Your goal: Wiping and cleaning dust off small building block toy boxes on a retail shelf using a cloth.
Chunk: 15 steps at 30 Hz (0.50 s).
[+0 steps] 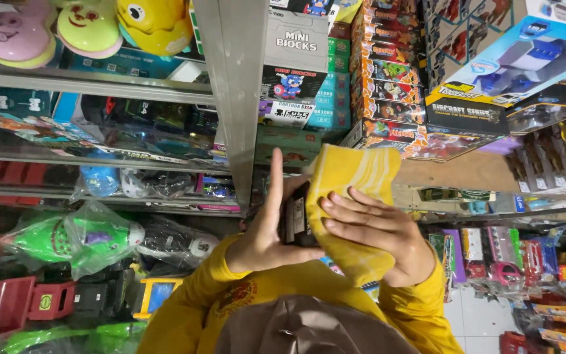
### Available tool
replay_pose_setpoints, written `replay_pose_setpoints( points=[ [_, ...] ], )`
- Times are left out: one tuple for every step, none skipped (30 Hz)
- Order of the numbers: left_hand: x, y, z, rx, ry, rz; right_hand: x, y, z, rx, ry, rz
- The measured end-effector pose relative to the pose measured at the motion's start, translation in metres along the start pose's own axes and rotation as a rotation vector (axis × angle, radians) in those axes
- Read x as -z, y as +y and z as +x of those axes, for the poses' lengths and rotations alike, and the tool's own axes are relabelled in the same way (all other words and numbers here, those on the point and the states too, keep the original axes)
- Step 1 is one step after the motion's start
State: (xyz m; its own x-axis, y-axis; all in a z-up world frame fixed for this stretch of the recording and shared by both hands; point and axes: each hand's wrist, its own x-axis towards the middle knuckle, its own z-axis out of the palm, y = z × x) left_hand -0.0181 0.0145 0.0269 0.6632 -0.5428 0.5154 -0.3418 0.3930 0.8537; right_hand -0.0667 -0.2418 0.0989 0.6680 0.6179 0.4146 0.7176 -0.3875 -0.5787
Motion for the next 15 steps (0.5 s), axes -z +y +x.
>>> replay_pose_setpoints(
  points=[
    [0.002, 0.002, -0.002, -0.011, -0.003, -0.061, 0.004, 0.000, -0.005, 0.012, -0.011, 0.042],
    [0.002, 0.000, -0.003, -0.012, 0.001, -0.060, 0.007, 0.000, -0.006, 0.014, -0.014, 0.044],
    [0.002, -0.003, -0.002, 0.008, -0.027, -0.062, 0.010, 0.000, -0.006, -0.020, -0.031, 0.007],
    [0.003, -0.005, -0.002, 0.028, -0.055, -0.064, 0.013, 0.001, -0.007, -0.053, -0.048, -0.030],
    [0.000, -0.004, 0.000, 0.029, -0.055, -0.066, 0.009, -0.004, 0.001, -0.055, -0.049, -0.030],
    [-0.002, -0.003, 0.001, 0.043, -0.059, -0.086, 0.006, -0.009, 0.009, -0.063, -0.054, -0.039],
    [-0.004, -0.002, 0.003, 0.055, -0.066, -0.107, 0.003, -0.013, 0.016, -0.072, -0.058, -0.050],
    [-0.002, -0.003, 0.002, 0.055, -0.068, -0.110, 0.005, -0.011, 0.013, -0.075, -0.057, -0.051],
    [0.002, -0.002, 0.003, 0.024, -0.055, -0.142, 0.007, -0.008, 0.012, -0.057, -0.063, -0.021],
    [0.005, -0.002, 0.004, -0.007, -0.043, -0.175, 0.009, -0.004, 0.012, -0.039, -0.070, 0.009],
    [0.006, -0.003, 0.003, -0.006, -0.041, -0.175, 0.013, -0.003, 0.011, -0.039, -0.072, 0.011],
    [0.008, -0.004, 0.003, 0.016, -0.054, -0.145, 0.017, -0.002, 0.010, -0.051, -0.121, 0.015],
    [0.009, -0.005, 0.003, 0.040, -0.069, -0.117, 0.021, -0.002, 0.010, -0.064, -0.170, 0.019],
    [0.008, -0.003, 0.007, 0.042, -0.068, -0.117, 0.020, -0.001, 0.018, -0.064, -0.171, 0.021],
    [0.005, 0.000, 0.010, 0.094, -0.068, -0.161, 0.018, -0.002, 0.024, -0.029, -0.179, 0.033]
  ],
)
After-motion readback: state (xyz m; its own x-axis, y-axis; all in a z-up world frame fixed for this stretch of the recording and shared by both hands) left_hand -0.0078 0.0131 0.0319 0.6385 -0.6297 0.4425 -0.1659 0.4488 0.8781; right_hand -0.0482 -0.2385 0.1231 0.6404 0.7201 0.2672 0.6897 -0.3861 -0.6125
